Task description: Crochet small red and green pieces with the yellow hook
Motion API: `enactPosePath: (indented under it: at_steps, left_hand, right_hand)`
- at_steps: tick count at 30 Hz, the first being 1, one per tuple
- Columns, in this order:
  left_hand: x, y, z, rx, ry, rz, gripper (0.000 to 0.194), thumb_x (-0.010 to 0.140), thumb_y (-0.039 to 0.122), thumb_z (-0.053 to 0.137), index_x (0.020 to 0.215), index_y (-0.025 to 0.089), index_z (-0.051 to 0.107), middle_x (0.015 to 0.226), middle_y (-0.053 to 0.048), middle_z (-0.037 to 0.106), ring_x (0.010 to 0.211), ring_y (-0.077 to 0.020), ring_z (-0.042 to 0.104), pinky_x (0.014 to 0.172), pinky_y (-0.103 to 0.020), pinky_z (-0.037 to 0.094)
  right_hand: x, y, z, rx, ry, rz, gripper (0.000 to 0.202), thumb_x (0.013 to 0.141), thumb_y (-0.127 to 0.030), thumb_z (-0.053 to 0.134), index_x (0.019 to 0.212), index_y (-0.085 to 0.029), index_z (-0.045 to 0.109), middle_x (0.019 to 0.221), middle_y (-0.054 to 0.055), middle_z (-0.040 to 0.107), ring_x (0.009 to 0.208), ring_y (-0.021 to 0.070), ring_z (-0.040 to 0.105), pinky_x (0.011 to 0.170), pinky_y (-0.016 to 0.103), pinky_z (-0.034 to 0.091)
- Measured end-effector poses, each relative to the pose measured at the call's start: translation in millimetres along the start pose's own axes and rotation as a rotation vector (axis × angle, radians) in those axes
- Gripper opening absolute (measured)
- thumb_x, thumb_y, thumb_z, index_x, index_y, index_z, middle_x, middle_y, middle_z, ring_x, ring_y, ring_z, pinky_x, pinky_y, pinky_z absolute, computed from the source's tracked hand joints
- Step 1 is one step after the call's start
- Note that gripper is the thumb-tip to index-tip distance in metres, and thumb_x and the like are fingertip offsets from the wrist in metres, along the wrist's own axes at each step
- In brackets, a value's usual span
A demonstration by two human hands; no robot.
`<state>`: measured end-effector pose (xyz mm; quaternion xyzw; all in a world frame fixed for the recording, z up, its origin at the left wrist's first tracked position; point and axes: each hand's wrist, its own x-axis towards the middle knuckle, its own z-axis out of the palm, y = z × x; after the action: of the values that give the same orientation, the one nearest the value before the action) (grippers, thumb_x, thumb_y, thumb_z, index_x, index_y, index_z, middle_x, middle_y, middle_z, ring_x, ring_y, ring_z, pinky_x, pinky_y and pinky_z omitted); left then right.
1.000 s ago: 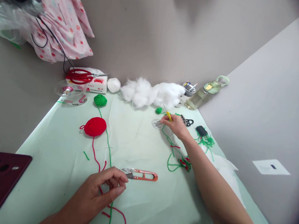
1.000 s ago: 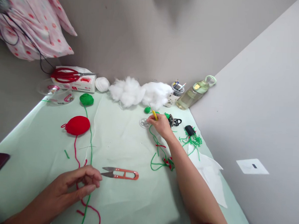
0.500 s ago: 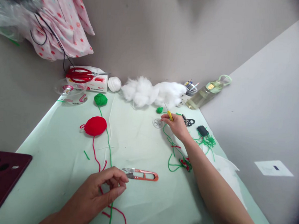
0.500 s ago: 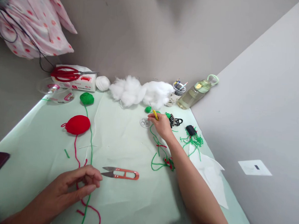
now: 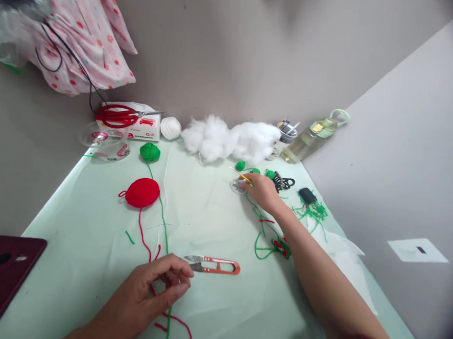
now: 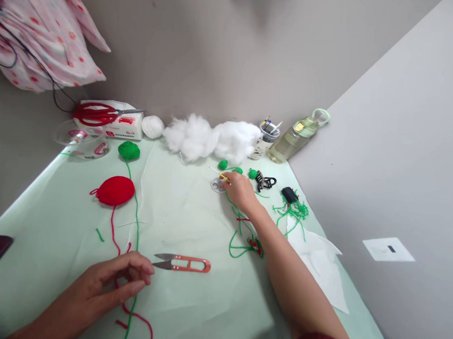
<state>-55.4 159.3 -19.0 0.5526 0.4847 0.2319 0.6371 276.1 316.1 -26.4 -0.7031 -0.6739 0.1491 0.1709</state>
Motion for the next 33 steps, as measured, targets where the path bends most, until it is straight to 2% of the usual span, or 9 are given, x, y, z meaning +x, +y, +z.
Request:
enactPosePath:
  at_steps: [9, 12, 15, 19, 22, 24, 27, 30, 33]
  left_hand:
    - [1.6, -2.2, 0.1, -0.01, 0.002, -0.017, 0.017, 0.086, 0.041, 0.071, 0.091, 0.027, 0.078, 0.082, -0.001, 0.073, 0.078, -0.0203, 0.063, 0.072, -0.029, 0.047]
    - [1.1, -1.1, 1.5, -0.031, 0.005, -0.019, 0.016, 0.086, 0.041, 0.072, 0.09, 0.027, 0.078, 0.081, 0.0, 0.073, 0.078, -0.0198, 0.062, 0.072, -0.028, 0.047]
    - [0.9, -0.8, 2.4, -0.04, 0.011, -0.03, 0.015, 0.085, 0.04, 0.073, 0.09, 0.028, 0.079, 0.082, 0.0, 0.073, 0.078, -0.0197, 0.063, 0.07, -0.027, 0.046]
    - [2.5, -5.7, 0.4, -0.065, 0.012, -0.01, 0.014, 0.086, 0.039, 0.074, 0.09, 0.027, 0.079, 0.081, -0.001, 0.073, 0.077, -0.0194, 0.062, 0.072, -0.028, 0.048]
    - [4.0, -9.1, -2.7, -0.128, -0.015, 0.0, 0.017, 0.088, 0.041, 0.076, 0.096, 0.027, 0.078, 0.082, -0.001, 0.073, 0.075, -0.0184, 0.062, 0.071, -0.028, 0.05]
    - [4.0, -8.5, -3.7, -0.195, 0.004, -0.002, 0.02, 0.09, 0.042, 0.075, 0.102, 0.026, 0.077, 0.084, -0.002, 0.073, 0.075, -0.0181, 0.063, 0.071, -0.028, 0.052]
    - [1.7, -3.7, -2.2, -0.268, 0.083, 0.006, 0.02, 0.092, 0.041, 0.073, 0.106, 0.026, 0.076, 0.087, -0.002, 0.073, 0.077, -0.0175, 0.064, 0.074, -0.028, 0.054]
    - [-1.7, 0.5, 1.1, -0.284, 0.168, 0.032, 0.018, 0.092, 0.04, 0.073, 0.104, 0.026, 0.076, 0.087, -0.001, 0.071, 0.076, -0.0163, 0.063, 0.075, -0.028, 0.054]
    - [-3.8, -0.2, 3.9, -0.279, 0.143, 0.086, 0.021, 0.093, 0.04, 0.073, 0.11, 0.027, 0.076, 0.09, -0.001, 0.07, 0.081, -0.0171, 0.065, 0.075, -0.028, 0.054]
  right_hand:
    - [1.5, 4.6, -6.2, 0.206, 0.014, 0.053, 0.012, 0.08, -0.021, 0.066, 0.084, -0.02, 0.077, 0.08, 0.004, 0.076, 0.077, 0.0209, 0.065, 0.075, 0.032, 0.041]
    - [-1.3, 1.6, -10.2, 0.363, -0.023, 0.079, 0.011, 0.077, -0.026, 0.068, 0.08, -0.019, 0.076, 0.077, 0.004, 0.076, 0.075, 0.0199, 0.065, 0.075, 0.032, 0.044]
    - [-7.8, -7.7, -15.5, 0.53, -0.096, 0.093, 0.018, 0.074, -0.035, 0.073, 0.08, -0.018, 0.075, 0.074, 0.004, 0.075, 0.064, 0.0154, 0.058, 0.065, 0.03, 0.042]
    - [-26.2, -28.9, -27.0, 0.721, -0.227, 0.122, 0.031, 0.071, -0.045, 0.078, 0.083, -0.017, 0.074, 0.073, 0.004, 0.076, 0.047, 0.0063, 0.029, 0.047, 0.027, 0.021]
    - [-50.5, -50.3, -34.6, 0.87, -0.351, 0.129, 0.034, 0.072, -0.048, 0.081, 0.084, -0.019, 0.07, 0.071, 0.003, 0.075, 0.045, 0.0046, 0.023, 0.044, 0.025, 0.015]
    - [-71.1, -65.8, -34.9, 1.169, -0.515, 0.185, 0.032, 0.071, -0.042, 0.087, 0.083, -0.018, 0.069, 0.067, 0.0, 0.072, 0.043, 0.0026, 0.02, 0.043, 0.024, 0.012]
    - [-104.3, -87.3, -24.0, 1.397, -0.636, 0.268, 0.027, 0.074, -0.034, 0.09, 0.08, -0.016, 0.071, 0.066, -0.004, 0.067, 0.041, -0.0006, 0.02, 0.042, 0.023, 0.009]
    - [-133.8, -103.5, -2.2, 1.513, -0.794, 0.355, 0.028, 0.076, -0.036, 0.09, 0.079, -0.014, 0.072, 0.066, -0.004, 0.066, 0.04, -0.0018, 0.021, 0.04, 0.022, 0.008]
    - [-154.4, -114.3, 20.0, 1.554, -0.886, 0.429, 0.028, 0.076, -0.035, 0.09, 0.081, -0.014, 0.073, 0.063, -0.006, 0.063, 0.039, -0.0018, 0.019, 0.04, 0.023, 0.006]
